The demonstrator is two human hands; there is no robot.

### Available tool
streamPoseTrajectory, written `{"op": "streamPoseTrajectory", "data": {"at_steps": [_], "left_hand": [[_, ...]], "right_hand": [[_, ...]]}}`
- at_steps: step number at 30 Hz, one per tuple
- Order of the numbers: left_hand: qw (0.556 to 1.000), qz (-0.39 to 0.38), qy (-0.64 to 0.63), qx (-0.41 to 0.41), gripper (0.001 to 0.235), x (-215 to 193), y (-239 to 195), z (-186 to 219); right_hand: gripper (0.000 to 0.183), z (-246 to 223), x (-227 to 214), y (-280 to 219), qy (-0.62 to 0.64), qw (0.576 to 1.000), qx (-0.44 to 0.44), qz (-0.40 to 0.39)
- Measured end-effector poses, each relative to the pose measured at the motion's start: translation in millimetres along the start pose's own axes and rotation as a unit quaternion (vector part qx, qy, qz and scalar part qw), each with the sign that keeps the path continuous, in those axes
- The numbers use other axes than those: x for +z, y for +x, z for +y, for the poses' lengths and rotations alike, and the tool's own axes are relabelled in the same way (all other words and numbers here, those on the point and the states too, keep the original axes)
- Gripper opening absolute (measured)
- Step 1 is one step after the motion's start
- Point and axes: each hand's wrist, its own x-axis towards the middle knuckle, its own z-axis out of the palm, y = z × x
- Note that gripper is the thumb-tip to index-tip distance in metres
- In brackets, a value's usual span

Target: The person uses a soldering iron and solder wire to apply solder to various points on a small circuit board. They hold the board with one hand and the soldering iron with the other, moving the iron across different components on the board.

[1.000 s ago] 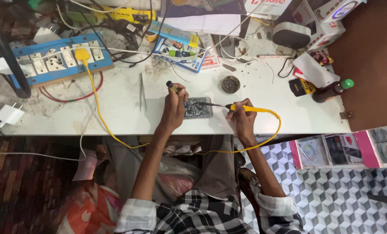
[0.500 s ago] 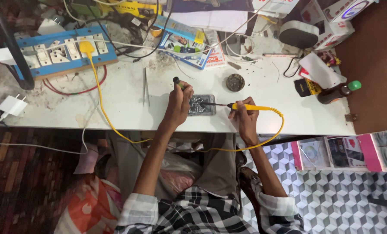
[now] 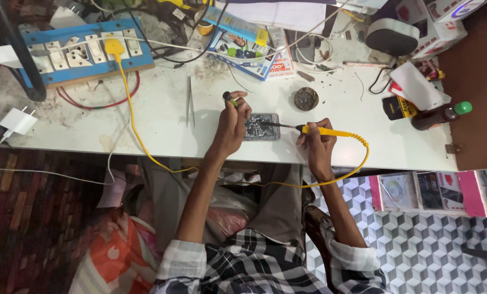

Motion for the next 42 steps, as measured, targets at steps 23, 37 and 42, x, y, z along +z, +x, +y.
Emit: {"op": "streamPoseTrajectory", "data": {"at_steps": [23,37,42], "left_hand": [[1.0,-0.007,0.009,-0.013,0.02,0,1,-9],[0.999,-0.015,0.014,-0.028,0.018,3,0,-14],[1.0,-0.015,0.014,-0.022,0.017,4,0,-9]], "right_hand": [[0.019,1,-1,-2,-0.013,1.0,-0.004,-0.003],[0.018,22,-10,1,0.109,0.994,0.019,0.018],[0.018,24,-11,1,0.152,0.988,0.016,0.007]]}}
